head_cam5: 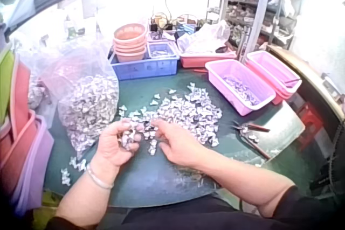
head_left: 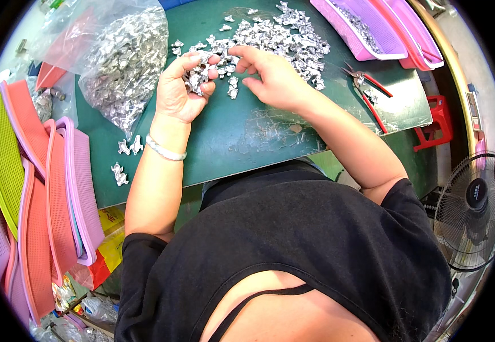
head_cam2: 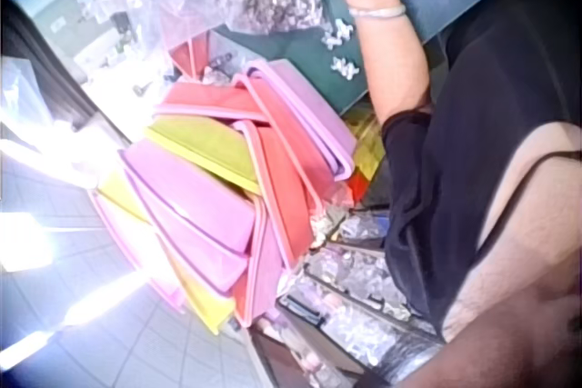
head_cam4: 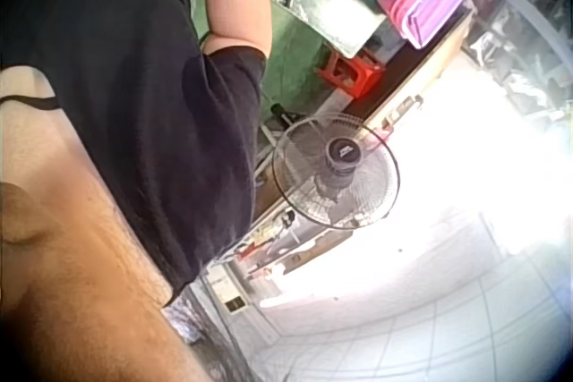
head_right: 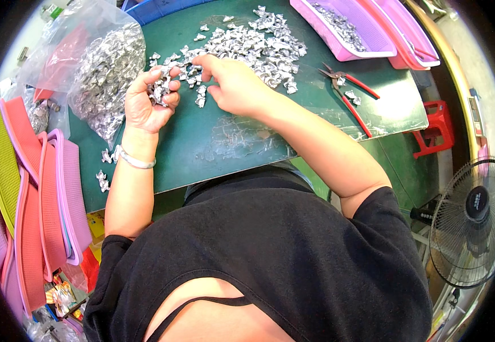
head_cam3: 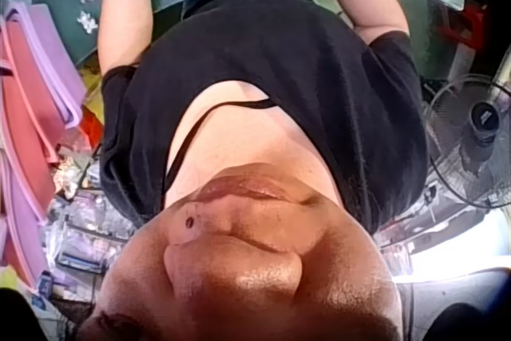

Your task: The person repeatedly picks small silver metal pieces from a green table and joins them by hand. The person handles the pieces one at a time, connecting them and placing the assembled units back on the table. No tools are used; the work is performed entirely by hand.

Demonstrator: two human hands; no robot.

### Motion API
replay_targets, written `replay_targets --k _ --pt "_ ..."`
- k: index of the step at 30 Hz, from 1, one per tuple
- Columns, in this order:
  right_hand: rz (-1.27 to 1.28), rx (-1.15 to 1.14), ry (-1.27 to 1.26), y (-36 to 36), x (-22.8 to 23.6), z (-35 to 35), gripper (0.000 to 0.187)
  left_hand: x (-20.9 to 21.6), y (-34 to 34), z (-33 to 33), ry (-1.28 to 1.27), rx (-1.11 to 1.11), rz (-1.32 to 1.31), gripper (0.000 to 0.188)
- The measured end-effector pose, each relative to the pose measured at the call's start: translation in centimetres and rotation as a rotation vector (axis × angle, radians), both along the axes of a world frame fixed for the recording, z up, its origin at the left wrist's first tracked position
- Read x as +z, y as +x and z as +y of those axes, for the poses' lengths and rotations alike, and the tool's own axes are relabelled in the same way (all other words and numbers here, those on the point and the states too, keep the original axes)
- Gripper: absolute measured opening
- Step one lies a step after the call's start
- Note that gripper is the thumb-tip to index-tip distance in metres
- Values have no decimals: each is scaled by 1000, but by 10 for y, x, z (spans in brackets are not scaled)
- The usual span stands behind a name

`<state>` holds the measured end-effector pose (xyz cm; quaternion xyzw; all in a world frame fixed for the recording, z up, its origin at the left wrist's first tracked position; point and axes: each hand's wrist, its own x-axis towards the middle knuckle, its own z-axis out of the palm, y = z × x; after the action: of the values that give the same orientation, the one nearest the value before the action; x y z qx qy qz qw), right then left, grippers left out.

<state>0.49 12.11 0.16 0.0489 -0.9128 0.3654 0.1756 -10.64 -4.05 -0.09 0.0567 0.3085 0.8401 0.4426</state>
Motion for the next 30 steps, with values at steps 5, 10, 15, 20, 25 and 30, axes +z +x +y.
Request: replay_targets --k 5,10,15,20,25,30 --pt "42 -21 155 -12 -13 -4 43 -2 1 1 -24 1 10 18" --pt "103 -22 186 -12 -15 -3 39 0 2 3 -33 -47 -10 21" --pt "121 -3 96 -6 -8 1 41 0 1 4 -74 -62 -33 18" --pt "159 -15 -1 2 7 3 42 -4 3 6 -125 -92 1 16" --pt "248 -18 55 6 18 1 42 -2 13 10 -238 -148 17 13" --pt "283 -16 197 7 21 -2 46 0 19 10 -290 -272 139 15"
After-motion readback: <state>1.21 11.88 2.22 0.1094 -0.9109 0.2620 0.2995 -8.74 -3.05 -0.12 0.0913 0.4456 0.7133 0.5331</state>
